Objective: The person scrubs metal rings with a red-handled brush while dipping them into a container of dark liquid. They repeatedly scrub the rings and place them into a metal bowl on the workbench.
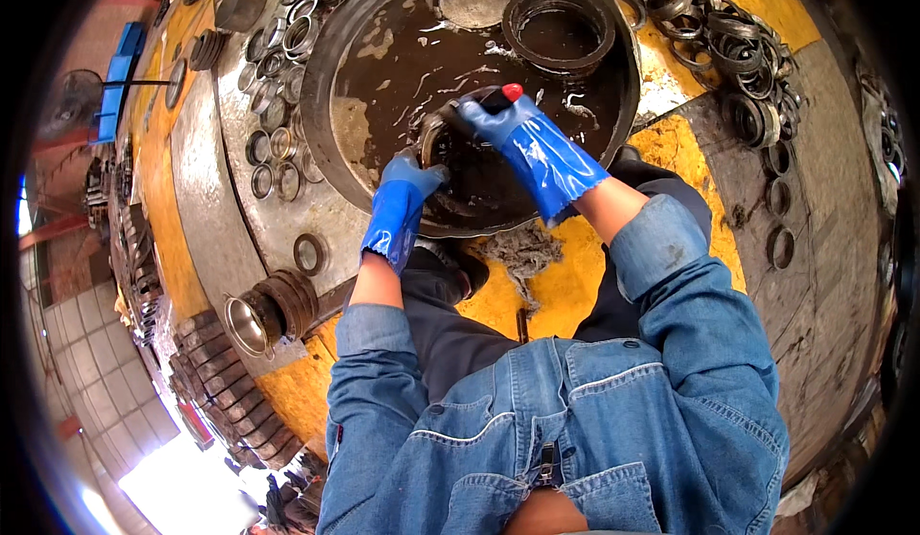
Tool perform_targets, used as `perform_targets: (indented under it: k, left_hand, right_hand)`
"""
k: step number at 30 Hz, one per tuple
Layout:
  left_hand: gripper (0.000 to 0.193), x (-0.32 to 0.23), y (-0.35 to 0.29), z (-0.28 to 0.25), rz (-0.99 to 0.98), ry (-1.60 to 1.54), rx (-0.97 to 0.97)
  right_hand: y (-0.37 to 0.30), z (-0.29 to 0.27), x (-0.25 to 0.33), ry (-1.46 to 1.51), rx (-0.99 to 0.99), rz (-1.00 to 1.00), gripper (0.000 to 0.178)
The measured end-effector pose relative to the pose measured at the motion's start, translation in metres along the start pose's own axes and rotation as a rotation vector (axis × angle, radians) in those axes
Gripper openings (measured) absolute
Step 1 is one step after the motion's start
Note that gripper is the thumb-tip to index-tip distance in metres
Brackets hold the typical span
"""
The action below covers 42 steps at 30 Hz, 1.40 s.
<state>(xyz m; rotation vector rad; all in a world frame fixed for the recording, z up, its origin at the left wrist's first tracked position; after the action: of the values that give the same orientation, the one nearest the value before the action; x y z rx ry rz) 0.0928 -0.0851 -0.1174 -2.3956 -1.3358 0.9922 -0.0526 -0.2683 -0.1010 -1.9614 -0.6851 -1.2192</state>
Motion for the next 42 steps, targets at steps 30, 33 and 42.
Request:
perform_targets:
  k: [30, 33, 42]
  left_hand:
    - [0.055, 0.007, -0.027, -0.012, -0.109, -1.018, 0.088]
    - [0.053, -0.005, -0.032, -0.012, -0.161, -1.06, 0.12]
    - [0.045, -0.009, -0.038, -0.015, -0.061, -1.058, 0.139]
  right_hand:
    - [-0.054, 0.011, 0.001, -0.995, 0.767, -0.397, 0.026]
    - [-0.048, -0.009, 0.0, -0.975, 0.563, -0.29, 0.024]
    - [-0.05, -0.003, 0.015, 0.668, 0.348, 0.404, 0.034]
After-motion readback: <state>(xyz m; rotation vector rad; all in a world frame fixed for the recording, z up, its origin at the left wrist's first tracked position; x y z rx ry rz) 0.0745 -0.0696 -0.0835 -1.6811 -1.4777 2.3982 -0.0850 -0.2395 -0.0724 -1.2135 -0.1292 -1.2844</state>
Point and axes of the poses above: each hand's wrist, its own y-axis towards the middle knuckle, its own z-axis out of the palm, x = y × z, the point moved 1 cm from there along y, towards the middle knuckle, and after that the axes turned 5 degrees about -y, right-handed, at the moved point
